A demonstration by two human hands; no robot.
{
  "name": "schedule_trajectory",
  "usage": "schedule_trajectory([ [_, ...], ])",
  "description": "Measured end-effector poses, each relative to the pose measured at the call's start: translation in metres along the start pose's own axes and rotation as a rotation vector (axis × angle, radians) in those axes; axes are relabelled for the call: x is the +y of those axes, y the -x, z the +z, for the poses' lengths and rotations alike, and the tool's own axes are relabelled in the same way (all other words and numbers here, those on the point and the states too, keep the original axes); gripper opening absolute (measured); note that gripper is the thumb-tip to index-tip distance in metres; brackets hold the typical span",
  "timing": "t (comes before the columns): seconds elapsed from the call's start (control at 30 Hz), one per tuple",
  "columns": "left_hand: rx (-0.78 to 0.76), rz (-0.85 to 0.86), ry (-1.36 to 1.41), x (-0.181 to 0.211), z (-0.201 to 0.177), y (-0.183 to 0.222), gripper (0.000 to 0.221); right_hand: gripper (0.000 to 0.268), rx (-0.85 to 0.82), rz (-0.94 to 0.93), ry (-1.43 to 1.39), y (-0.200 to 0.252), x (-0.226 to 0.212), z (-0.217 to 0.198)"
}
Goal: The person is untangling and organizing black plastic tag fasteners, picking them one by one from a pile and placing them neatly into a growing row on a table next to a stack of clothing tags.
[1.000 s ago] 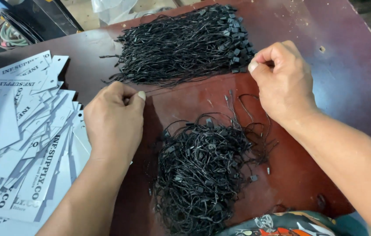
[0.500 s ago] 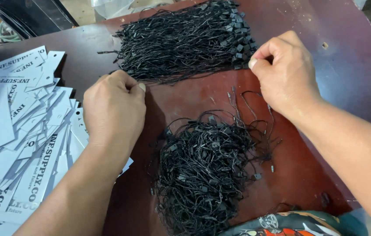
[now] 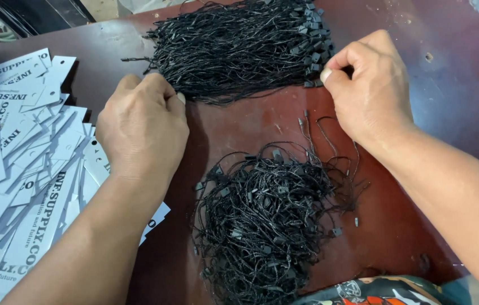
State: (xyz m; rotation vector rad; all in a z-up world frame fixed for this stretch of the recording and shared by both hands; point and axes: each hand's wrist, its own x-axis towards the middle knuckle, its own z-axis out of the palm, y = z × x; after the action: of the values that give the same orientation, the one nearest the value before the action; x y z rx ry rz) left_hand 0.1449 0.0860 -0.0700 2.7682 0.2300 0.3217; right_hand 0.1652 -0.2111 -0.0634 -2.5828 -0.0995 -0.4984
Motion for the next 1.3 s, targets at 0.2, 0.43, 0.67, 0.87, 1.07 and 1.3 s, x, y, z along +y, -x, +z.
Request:
schedule_trajectory([
  [0.2, 0.053, 0.005, 0.015, 0.0, 0.002, 0.003, 0.018, 0.009, 0.001, 0.035, 0.009, 0.001, -0.001, 0.002],
  [0.43, 0.061, -0.022, 0.064, -0.002, 0.002, 0.004, 0.014, 0.011, 0.001, 0.058, 0.013, -0.001, 0.003, 0.004],
  [0.67, 0.078, -0.037, 0.086, -0.004, -0.001, -0.002, 0.015, 0.009, 0.027, 0.145, -0.253, 0.009, 0.012, -0.022],
  [0.87, 0.031, -0.033, 0.188, -0.002, -0.028, 0.0, 0.027, 0.013, -0.253, 0.177, 0.002, 0.074, 0.005, -0.081],
  [1.07, 0.075, 0.227, 0.285, 0.05, -0.041, 0.073, 0.009, 0.014, -0.406, -0.471, -0.331, 0.116, -0.025, -0.088],
  [1.3, 0.09, 0.355, 0.289, 0.071, -0.032, 0.115, 0.012, 0.032, -0.374, -0.722, -0.047, 0.119, -0.031, -0.076],
])
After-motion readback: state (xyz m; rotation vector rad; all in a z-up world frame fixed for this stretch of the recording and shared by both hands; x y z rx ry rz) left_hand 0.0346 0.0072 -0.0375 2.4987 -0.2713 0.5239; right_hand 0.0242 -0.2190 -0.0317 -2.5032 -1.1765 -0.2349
